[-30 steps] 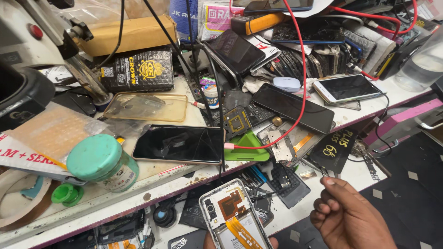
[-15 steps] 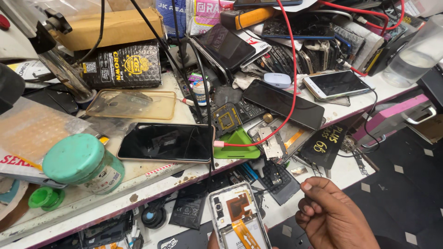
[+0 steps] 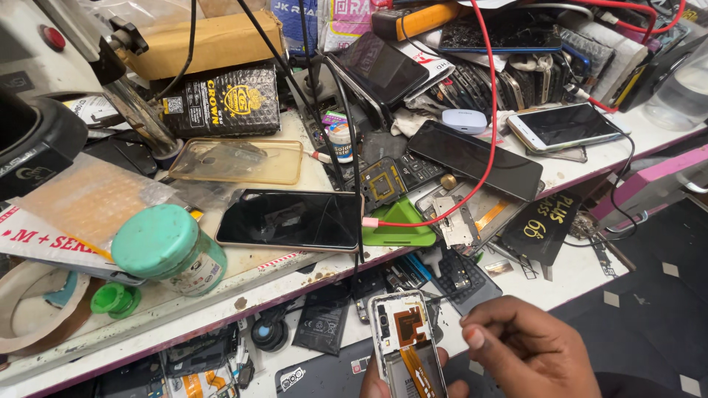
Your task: The person holds a disassembled Samsung smartphone and uses a precision screwdriver to work on internal components. They repeatedly probe the battery connector and camera area while another phone on the bench rings and is answered. The person continues to manipulate the internal parts with the screwdriver throughout the clip.
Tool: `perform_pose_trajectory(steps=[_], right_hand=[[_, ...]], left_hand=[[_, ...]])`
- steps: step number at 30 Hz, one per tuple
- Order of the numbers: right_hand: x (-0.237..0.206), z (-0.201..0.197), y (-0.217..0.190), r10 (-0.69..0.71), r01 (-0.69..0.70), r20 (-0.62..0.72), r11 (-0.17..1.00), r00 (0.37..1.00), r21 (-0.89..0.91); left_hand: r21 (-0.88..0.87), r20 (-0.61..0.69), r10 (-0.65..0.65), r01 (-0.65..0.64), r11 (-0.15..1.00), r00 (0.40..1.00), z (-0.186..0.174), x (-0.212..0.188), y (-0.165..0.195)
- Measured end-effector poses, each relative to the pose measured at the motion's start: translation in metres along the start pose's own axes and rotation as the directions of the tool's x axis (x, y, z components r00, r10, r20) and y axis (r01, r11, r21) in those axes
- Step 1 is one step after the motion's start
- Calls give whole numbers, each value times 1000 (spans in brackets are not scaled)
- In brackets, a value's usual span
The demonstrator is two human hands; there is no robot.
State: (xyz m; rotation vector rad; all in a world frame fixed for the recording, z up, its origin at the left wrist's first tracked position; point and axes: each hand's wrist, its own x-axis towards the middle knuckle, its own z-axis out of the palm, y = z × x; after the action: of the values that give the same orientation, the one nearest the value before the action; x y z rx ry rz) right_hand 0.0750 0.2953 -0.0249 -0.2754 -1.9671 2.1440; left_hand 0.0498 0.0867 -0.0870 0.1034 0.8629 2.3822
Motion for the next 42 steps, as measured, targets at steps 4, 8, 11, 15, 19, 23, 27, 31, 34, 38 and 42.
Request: perform_pose_trajectory(steps=[4, 8, 11, 15, 19, 23, 27, 31, 34, 38, 42], right_hand=[[-4, 5, -7, -122, 134, 122, 987, 985, -93], [-6, 8, -14, -252, 257, 313, 966, 916, 27], [-6, 8, -14, -216, 219, 437, 975, 873, 44], [-7, 8, -11, -253, 270, 457, 962, 853, 30], [-9, 9, -10, -195, 204, 442, 979, 875, 27], [-10, 10, -13, -135, 139, 425, 990, 895, 21], [-11, 12, -13, -223, 222, 412, 974, 884, 50], [-12, 11, -12, -200, 184, 391, 980, 898, 79], [-12, 9, -12, -239, 248, 371, 969, 897, 26], [-13, 6, -11, -195, 263, 381, 955, 904, -135], [-12, 8, -1, -205, 223, 350, 975, 914, -12]], left_hand=[[65, -77, -83, 88, 994, 994, -20, -3, -5], [264, -182, 61, -11, 965, 981, -33, 1, -15], [420, -244, 206, -88, 903, 948, -26, 0, -15], [315, -389, 180, -53, 948, 903, 4, -11, -1], [282, -287, 238, -156, 947, 928, 35, -15, 23], [265, -355, 189, -95, 959, 916, 59, -17, 39], [243, -317, 166, -89, 966, 934, 73, -20, 49], [140, -230, 145, -115, 984, 962, 78, -20, 53], [186, -249, 184, -139, 973, 951, 77, -22, 48], [272, -304, 261, -179, 945, 916, 74, -22, 38], [281, -297, 286, -203, 938, 911, 71, -20, 34]])
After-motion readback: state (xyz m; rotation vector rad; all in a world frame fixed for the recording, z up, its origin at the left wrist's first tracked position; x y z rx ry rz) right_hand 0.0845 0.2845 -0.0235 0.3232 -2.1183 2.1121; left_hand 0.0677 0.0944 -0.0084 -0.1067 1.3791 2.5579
